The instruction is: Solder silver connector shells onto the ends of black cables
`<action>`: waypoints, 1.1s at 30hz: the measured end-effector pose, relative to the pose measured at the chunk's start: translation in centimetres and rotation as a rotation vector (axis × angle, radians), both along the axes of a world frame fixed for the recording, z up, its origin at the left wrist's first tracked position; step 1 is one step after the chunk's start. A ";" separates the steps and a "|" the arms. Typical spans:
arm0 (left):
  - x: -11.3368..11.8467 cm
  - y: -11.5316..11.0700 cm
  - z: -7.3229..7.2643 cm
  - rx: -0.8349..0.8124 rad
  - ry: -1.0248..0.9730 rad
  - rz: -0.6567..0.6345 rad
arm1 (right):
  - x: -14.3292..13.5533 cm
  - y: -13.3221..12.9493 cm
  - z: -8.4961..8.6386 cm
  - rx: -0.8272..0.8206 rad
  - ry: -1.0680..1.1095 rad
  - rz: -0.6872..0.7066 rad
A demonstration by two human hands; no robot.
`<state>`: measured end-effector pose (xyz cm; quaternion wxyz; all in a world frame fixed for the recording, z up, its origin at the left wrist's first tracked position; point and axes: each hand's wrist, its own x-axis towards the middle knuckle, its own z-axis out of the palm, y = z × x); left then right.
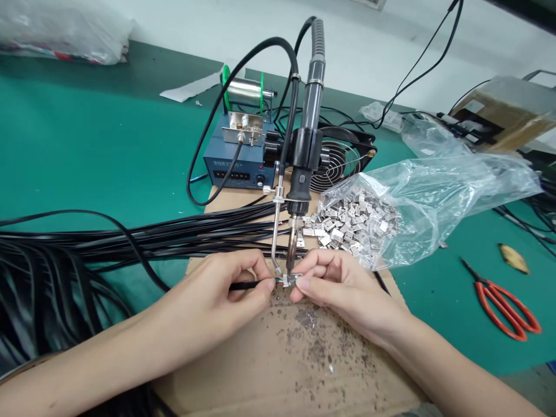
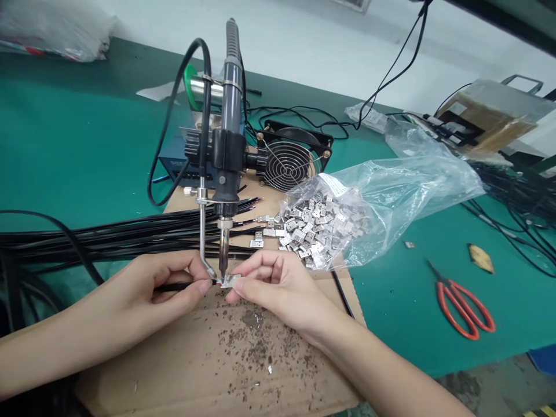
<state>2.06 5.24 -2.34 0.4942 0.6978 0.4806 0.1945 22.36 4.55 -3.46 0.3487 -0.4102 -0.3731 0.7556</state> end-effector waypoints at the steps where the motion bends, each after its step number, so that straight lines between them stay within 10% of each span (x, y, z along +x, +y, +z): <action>1: 0.0 0.0 0.0 0.008 0.010 0.001 | 0.0 0.0 0.0 0.001 -0.002 0.002; 33: 0.0 -0.3 -0.2 0.021 -0.061 0.014 | 0.0 0.1 0.0 0.032 -0.012 0.007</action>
